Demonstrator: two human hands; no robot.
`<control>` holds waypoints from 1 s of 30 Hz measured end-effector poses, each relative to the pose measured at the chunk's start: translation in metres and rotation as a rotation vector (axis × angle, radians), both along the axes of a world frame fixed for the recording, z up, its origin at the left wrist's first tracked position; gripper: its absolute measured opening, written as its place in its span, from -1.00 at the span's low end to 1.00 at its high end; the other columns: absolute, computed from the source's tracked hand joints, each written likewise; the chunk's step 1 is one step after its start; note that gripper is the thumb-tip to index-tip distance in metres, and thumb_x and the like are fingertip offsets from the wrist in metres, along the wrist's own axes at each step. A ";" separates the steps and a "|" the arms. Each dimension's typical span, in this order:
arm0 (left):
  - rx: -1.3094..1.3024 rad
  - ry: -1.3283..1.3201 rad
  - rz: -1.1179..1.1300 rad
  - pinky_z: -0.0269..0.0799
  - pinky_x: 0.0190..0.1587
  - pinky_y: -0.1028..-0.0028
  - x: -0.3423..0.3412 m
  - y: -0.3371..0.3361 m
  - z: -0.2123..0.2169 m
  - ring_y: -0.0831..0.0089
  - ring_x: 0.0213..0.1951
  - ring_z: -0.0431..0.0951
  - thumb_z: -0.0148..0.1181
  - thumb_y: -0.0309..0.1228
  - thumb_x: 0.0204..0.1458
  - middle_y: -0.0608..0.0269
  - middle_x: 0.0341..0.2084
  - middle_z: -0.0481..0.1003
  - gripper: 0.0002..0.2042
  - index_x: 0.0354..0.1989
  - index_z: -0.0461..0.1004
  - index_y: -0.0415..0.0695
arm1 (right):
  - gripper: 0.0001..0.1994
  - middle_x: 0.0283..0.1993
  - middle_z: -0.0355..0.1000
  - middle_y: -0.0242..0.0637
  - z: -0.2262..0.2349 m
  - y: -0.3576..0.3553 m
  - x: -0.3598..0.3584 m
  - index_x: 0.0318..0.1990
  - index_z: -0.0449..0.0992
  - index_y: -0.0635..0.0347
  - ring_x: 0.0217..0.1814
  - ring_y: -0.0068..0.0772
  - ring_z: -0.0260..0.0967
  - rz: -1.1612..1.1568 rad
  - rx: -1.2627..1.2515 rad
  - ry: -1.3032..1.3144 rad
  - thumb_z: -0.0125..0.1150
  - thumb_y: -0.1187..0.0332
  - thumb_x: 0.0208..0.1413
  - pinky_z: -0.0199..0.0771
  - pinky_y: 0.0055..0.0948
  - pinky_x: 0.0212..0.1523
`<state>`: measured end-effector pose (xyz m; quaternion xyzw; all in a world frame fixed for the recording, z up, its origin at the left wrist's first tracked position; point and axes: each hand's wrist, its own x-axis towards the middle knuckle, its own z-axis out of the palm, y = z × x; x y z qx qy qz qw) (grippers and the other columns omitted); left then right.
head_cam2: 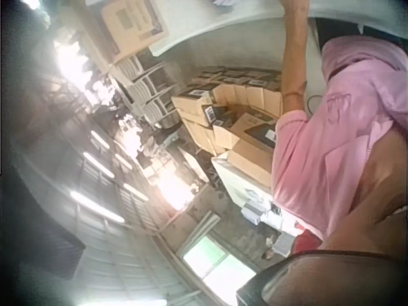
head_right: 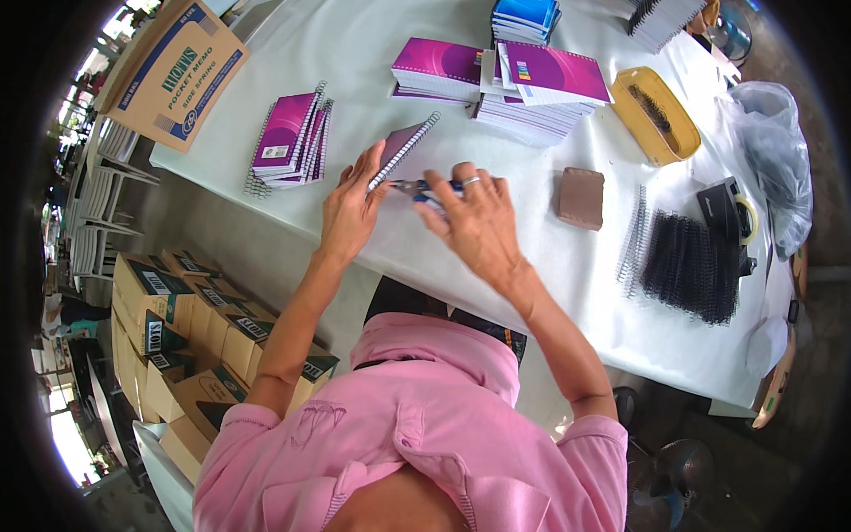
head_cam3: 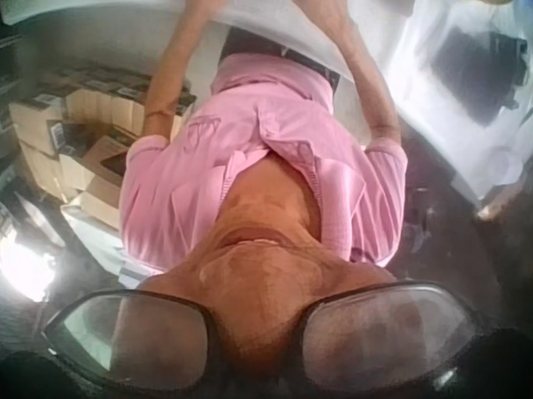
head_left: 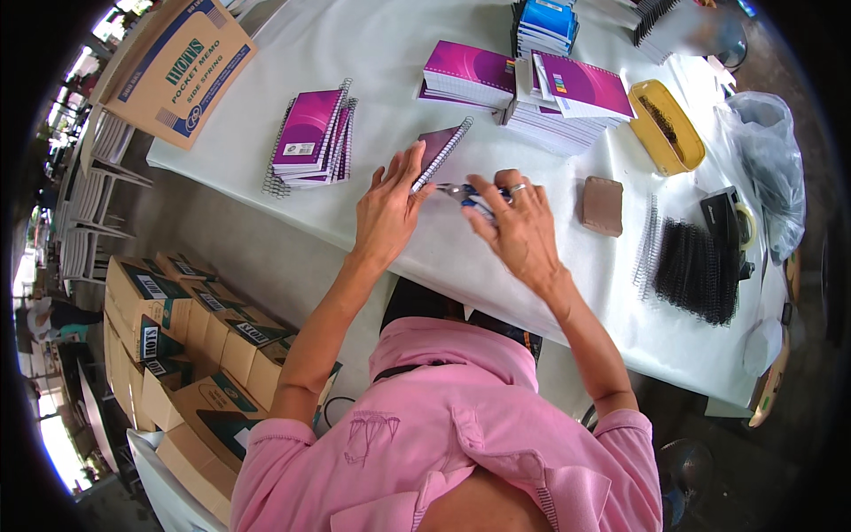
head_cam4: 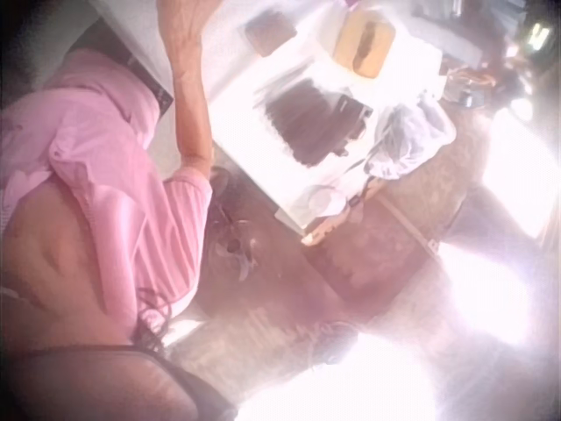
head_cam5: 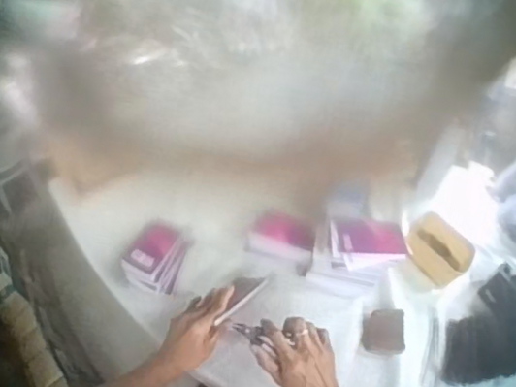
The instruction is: The person assembles spiral-bound notebooks by inserting metal coils into punched holes and trimming excess with pliers. They handle purple and blue notebooks, repeatedly pick up and place coils, and stack finished units on the table.
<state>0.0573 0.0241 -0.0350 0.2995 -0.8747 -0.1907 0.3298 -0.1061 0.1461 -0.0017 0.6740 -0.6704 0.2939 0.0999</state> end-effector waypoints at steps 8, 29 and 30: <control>-0.096 -0.037 0.068 0.44 0.07 0.16 -0.011 0.008 0.007 0.04 0.11 0.45 0.24 -0.48 -0.01 0.17 0.16 0.39 -0.35 0.31 0.18 0.00 | -0.66 -0.28 0.30 -0.25 -0.001 -0.002 0.012 -0.08 0.48 0.10 -0.32 -0.28 0.32 -0.028 0.051 -0.065 0.18 0.07 0.13 0.36 -0.32 -0.34; 0.577 0.523 -0.344 0.14 0.31 0.29 0.071 -0.124 0.066 0.26 0.24 0.31 0.07 -0.08 0.20 0.13 0.25 0.28 -0.36 0.34 0.12 -0.23 | -0.69 -0.21 0.53 -0.24 0.028 -0.121 0.035 -0.10 0.57 0.21 -0.35 -0.33 0.44 0.345 -0.212 -0.976 0.38 0.35 -0.02 0.35 -0.43 -0.38; 0.660 0.613 -0.255 0.14 0.30 0.31 0.077 -0.140 0.074 0.28 0.24 0.30 0.08 -0.12 0.20 0.15 0.26 0.27 -0.39 0.32 0.16 -0.21 | -0.74 -0.21 0.53 -0.27 0.036 -0.139 0.052 -0.13 0.58 0.18 -0.31 -0.33 0.44 0.299 -0.393 -0.796 0.35 0.36 -0.01 0.36 -0.42 -0.32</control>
